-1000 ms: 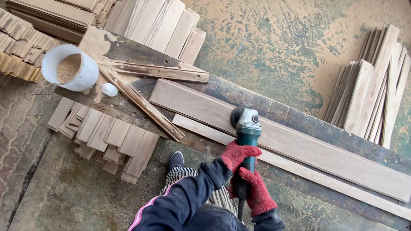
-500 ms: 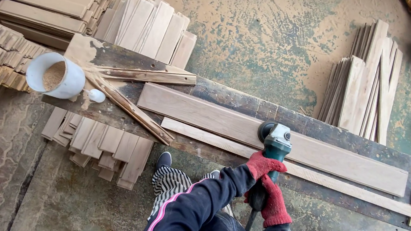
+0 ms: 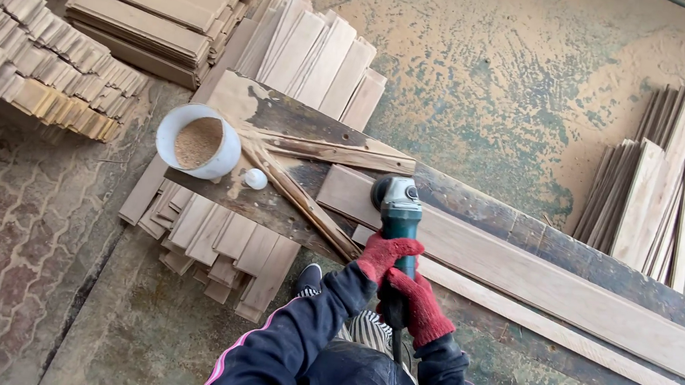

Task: Sanding a long piece of wood using a handheld power sander or angle grinder with a sanding disc.

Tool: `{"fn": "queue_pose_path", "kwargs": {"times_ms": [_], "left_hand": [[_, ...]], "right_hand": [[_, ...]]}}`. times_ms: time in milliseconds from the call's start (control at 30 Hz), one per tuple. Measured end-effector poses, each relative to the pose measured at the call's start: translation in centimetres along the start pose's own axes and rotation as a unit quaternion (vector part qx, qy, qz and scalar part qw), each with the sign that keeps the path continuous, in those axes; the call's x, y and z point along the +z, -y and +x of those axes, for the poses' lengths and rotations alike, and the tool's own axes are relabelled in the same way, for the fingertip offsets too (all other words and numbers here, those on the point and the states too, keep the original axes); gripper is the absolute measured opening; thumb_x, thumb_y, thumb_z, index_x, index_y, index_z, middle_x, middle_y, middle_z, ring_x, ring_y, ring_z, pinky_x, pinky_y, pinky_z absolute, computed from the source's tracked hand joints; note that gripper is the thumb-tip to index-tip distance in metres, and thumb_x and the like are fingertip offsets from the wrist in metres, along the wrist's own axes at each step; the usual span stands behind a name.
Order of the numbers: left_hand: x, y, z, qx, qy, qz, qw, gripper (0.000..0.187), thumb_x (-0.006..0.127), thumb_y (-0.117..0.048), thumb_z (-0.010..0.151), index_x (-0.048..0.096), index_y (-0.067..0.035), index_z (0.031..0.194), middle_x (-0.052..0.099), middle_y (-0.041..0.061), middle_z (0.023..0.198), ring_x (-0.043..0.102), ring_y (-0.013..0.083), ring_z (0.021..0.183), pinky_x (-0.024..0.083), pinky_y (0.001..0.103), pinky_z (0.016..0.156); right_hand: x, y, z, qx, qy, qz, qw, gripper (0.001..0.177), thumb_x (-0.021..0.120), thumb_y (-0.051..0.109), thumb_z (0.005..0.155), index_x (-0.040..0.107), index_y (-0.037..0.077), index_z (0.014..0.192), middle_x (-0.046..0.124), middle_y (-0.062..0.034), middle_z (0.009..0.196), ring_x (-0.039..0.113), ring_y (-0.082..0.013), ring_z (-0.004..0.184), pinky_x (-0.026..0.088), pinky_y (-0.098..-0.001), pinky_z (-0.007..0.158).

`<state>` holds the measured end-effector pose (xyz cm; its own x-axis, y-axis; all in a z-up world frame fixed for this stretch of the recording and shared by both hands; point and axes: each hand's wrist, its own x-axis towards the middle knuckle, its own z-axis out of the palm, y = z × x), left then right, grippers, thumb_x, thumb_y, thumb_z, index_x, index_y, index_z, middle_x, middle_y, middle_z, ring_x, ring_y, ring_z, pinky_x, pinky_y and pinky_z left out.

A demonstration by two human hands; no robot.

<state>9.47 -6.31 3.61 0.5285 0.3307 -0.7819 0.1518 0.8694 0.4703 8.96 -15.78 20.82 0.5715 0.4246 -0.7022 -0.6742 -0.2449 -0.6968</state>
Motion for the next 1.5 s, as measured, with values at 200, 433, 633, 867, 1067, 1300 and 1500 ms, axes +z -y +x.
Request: {"fn": "queue_pose_path", "kwargs": {"times_ms": [200, 433, 633, 867, 1067, 1300, 1500], "left_hand": [[-5.7, -5.0, 0.1, 0.016, -0.054, -0.029, 0.998, 0.055, 0.094, -0.013, 0.064, 0.068, -0.008, 0.113, 0.067, 0.015, 0.076, 0.074, 0.0318, 0.064, 0.065, 0.040, 0.051], [-2.1, -5.2, -1.9, -0.001, -0.076, -0.019, 0.997, 0.060, 0.096, -0.010, 0.061, 0.065, -0.004, 0.113, 0.065, 0.020, 0.070, 0.069, 0.0314, 0.050, 0.057, 0.035, 0.037], [6.6, 4.0, -0.7, -0.033, -0.011, 0.012, 0.999, 0.056, 0.091, -0.007, 0.064, 0.065, -0.003, 0.113, 0.067, 0.017, 0.073, 0.071, 0.0288, 0.054, 0.061, 0.035, 0.042], [18.3, 19.5, 3.3, -0.070, 0.094, 0.092, 0.989, 0.069, 0.097, -0.004, 0.055, 0.065, -0.003, 0.116, 0.070, 0.022, 0.082, 0.073, 0.0426, 0.066, 0.063, 0.054, 0.052], [21.5, 15.8, -3.0, -0.042, 0.142, 0.252, 0.956, 0.064, 0.090, -0.025, 0.053, 0.071, -0.001, 0.110, 0.074, 0.011, 0.097, 0.069, 0.0213, 0.079, 0.059, 0.032, 0.073], [15.3, 10.4, -3.3, -0.029, 0.125, 0.115, 0.985, 0.048, 0.089, -0.006, 0.060, 0.069, 0.000, 0.104, 0.072, 0.012, 0.088, 0.066, 0.0232, 0.063, 0.058, 0.034, 0.059], [7.5, 6.2, -0.7, -0.028, 0.018, 0.021, 0.999, 0.053, 0.092, -0.006, 0.065, 0.064, -0.004, 0.110, 0.071, 0.021, 0.074, 0.075, 0.0349, 0.058, 0.064, 0.041, 0.045]], "right_hand": [[4.8, -0.9, 3.5, 0.041, 0.058, -0.107, 0.992, 0.045, 0.094, 0.030, 0.069, 0.073, 0.003, 0.098, 0.065, -0.0166, 0.072, 0.065, -0.0284, 0.057, 0.057, -0.0409, 0.054], [0.3, -2.8, 6.3, 0.062, 0.084, -0.062, 0.993, 0.051, 0.094, 0.028, 0.070, 0.067, -0.002, 0.101, 0.064, -0.0263, 0.063, 0.069, -0.0377, 0.047, 0.058, -0.0481, 0.039], [-8.2, 0.4, 1.6, 0.042, -0.018, -0.014, 0.999, 0.043, 0.093, 0.023, 0.072, 0.071, -0.002, 0.100, 0.062, -0.0194, 0.071, 0.066, -0.0319, 0.056, 0.057, -0.0473, 0.049], [-21.5, -0.3, -1.4, 0.005, -0.143, 0.136, 0.980, 0.027, 0.085, 0.022, 0.081, 0.069, 0.000, 0.088, 0.063, -0.0183, 0.065, 0.064, -0.0299, 0.050, 0.057, -0.0436, 0.050], [-31.1, -6.1, 2.7, 0.065, -0.001, 0.164, 0.984, 0.041, 0.067, 0.032, 0.091, 0.061, -0.001, 0.115, 0.068, -0.0257, 0.083, 0.067, -0.0424, 0.062, 0.054, -0.0521, 0.051], [-23.6, -4.5, 3.7, 0.081, 0.026, 0.127, 0.988, 0.038, 0.067, 0.024, 0.089, 0.059, -0.002, 0.117, 0.063, -0.0243, 0.082, 0.062, -0.0403, 0.058, 0.051, -0.0513, 0.047], [-12.5, -0.6, 2.2, 0.033, 0.002, 0.017, 0.999, 0.037, 0.093, 0.022, 0.071, 0.072, 0.000, 0.092, 0.064, -0.0229, 0.063, 0.068, -0.0372, 0.050, 0.058, -0.0501, 0.046]]}}
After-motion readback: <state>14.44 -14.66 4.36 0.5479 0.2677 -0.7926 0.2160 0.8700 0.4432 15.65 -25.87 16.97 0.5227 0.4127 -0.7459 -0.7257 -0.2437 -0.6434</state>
